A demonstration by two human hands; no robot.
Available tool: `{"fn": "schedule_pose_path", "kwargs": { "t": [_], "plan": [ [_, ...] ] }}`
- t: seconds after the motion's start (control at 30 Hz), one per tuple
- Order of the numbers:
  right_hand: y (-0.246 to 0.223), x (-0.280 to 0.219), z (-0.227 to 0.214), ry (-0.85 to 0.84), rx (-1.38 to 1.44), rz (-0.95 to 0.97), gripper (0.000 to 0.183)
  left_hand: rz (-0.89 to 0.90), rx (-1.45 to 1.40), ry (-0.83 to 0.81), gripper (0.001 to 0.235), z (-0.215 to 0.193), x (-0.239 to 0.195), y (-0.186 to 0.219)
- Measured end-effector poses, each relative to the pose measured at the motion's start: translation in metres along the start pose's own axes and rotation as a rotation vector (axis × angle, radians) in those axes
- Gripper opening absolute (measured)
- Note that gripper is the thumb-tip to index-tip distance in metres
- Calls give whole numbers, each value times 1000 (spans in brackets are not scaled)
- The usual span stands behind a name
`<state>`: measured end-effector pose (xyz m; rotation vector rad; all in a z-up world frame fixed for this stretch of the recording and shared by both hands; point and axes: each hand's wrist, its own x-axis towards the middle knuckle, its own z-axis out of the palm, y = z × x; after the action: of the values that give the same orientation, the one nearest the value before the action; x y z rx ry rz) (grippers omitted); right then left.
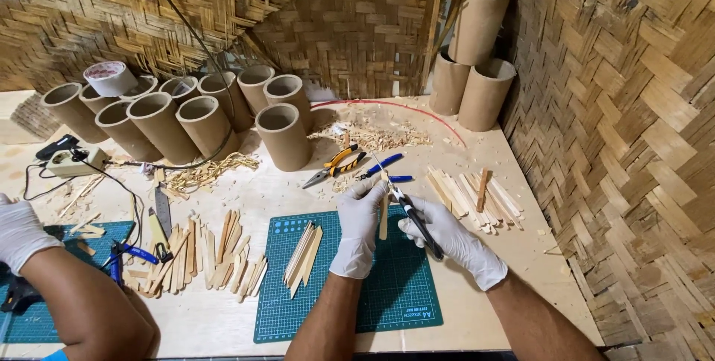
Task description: Cutting thin wooden sticks to a uniform length using scissors in a workshop.
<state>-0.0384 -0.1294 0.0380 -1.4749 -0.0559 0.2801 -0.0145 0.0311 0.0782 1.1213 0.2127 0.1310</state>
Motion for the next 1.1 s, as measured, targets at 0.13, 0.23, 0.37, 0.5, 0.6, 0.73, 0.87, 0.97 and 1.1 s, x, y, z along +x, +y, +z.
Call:
{"fn": "schedule_pose_path", "kwargs": {
  "t": [0.13, 0.23, 0.37, 0.5, 0.6, 0.73, 0.87, 0.97, 1.1],
  "plan": [
    [0, 0, 1, -1, 7, -4, 68, -3, 13, 9, 24, -4, 8, -10],
    [-5, -2, 4, 24, 21, 41, 65, 1, 4, 0, 25, -3, 10, -12],
    [-8, -3, 7, 45, 44, 47, 66, -2, -2, 4, 24, -3, 6, -7],
    [-19, -10, 12, 58, 55, 70, 66, -17, -19, 0, 25, 2, -7, 11],
    [-21, -11, 10, 42, 17, 60, 63, -19, -47, 5, 27, -2, 7, -9],
    [-15, -8, 5, 13, 2, 54, 61, -28, 12, -47, 29, -12, 14, -24],
    [-15, -8, 4, 8, 62, 22, 59, -30, 55, -52, 29, -12, 18, -42],
    [-23, -13, 11, 6, 83, 51, 53, -41, 75, -49, 28, -5, 8, -28],
    [-55, -28, 28, 21, 64, 103, 51, -44, 102, -26, 29, 0, 1, -16]
  ]
}}
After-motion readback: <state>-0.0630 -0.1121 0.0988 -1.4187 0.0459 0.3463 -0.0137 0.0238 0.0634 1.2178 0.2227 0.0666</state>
